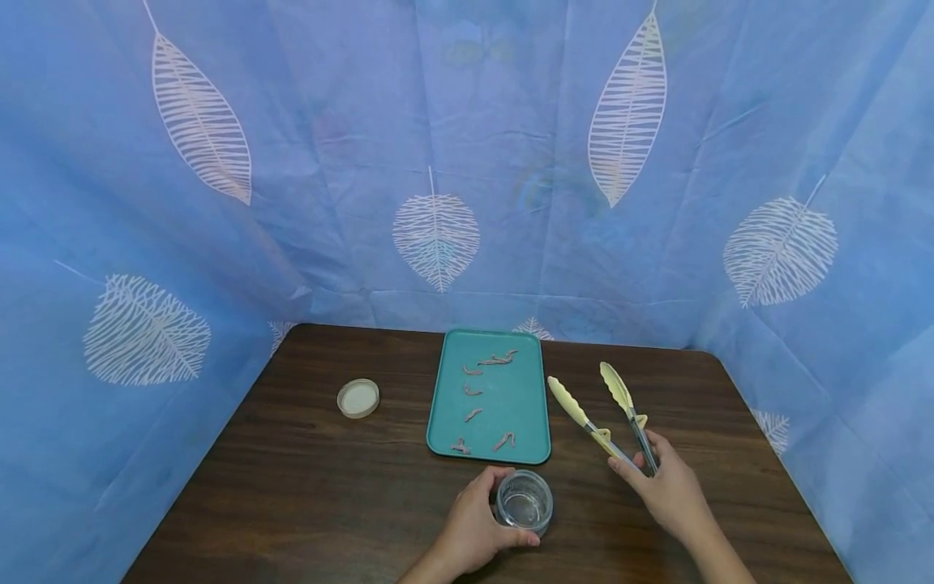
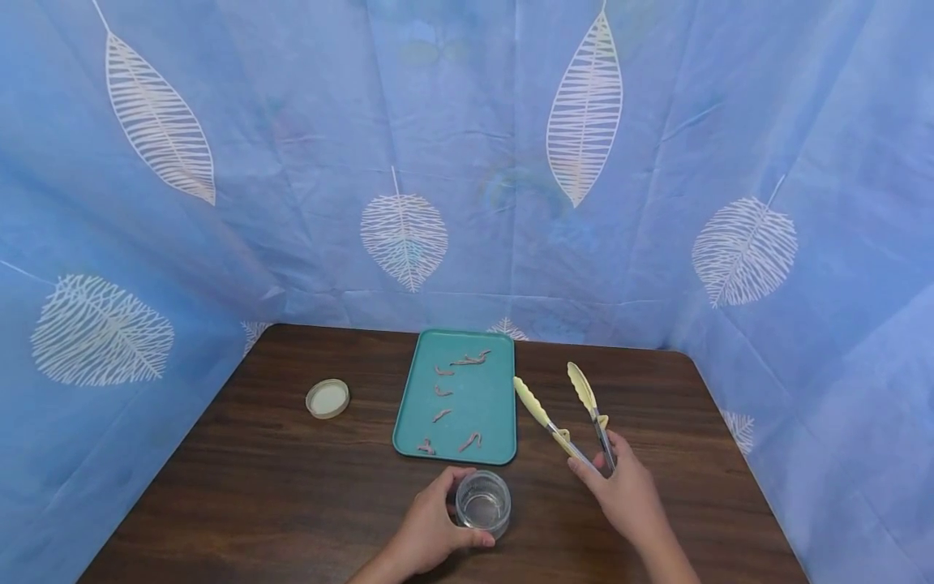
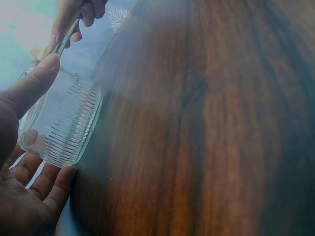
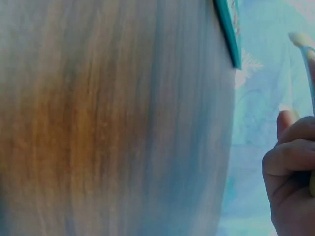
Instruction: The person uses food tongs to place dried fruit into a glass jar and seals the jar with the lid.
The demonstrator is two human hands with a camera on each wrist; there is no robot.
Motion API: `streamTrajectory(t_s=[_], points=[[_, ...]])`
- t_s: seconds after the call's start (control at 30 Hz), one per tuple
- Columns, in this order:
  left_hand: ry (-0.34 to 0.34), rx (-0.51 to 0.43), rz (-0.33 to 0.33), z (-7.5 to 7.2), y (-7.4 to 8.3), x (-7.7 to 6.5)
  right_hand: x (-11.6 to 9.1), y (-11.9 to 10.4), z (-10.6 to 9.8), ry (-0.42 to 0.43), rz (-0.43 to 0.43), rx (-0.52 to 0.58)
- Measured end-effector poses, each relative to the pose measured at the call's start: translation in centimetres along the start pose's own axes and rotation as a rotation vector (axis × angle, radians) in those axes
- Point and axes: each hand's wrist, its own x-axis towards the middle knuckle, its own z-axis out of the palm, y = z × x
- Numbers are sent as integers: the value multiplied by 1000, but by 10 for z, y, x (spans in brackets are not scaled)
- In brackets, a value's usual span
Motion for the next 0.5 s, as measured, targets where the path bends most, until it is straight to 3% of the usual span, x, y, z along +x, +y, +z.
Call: streamTrajectory(t_s=[0.33, 0.5], points=[[11, -15, 29, -1, -1, 0, -19, -22, 8, -64, -102, -98], [10, -14, 11, 0, 0, -1, -21, -26, 15, -70, -136, -153]])
